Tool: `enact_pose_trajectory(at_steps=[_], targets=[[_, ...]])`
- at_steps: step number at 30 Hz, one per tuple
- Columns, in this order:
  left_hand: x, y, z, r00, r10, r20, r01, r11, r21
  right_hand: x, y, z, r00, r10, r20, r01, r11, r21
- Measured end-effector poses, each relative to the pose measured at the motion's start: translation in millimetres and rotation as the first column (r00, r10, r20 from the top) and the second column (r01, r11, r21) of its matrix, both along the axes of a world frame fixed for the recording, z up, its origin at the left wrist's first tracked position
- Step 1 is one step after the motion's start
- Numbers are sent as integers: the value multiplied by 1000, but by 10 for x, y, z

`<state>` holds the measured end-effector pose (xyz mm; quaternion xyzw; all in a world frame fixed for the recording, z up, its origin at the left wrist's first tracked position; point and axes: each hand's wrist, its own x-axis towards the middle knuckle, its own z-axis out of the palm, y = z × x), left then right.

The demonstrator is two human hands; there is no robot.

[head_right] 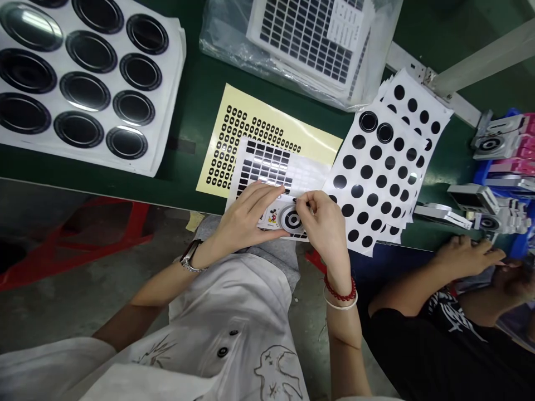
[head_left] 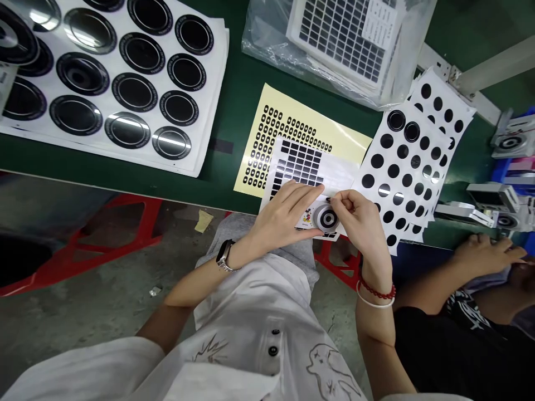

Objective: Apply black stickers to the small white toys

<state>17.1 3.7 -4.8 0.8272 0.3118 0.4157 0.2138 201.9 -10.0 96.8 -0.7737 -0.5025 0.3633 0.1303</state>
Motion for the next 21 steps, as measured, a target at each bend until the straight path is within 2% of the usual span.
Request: enact_pose_trajectory(at_steps=[6, 12, 21], targets=[[4, -4, 6, 1000, -6, -2, 6, 1000, -13, -1, 83, 65, 998, 43, 41, -41, 998, -41], [-3, -6, 12, 1000, -13, 9, 13, 999, -30, 50, 199, 129, 995, 92, -35, -96, 987, -128], [-6, -4, 12, 1000, -24, 18, 25, 999, -37, 46, 307, 168, 975, 218, 49, -210, 969, -129]])
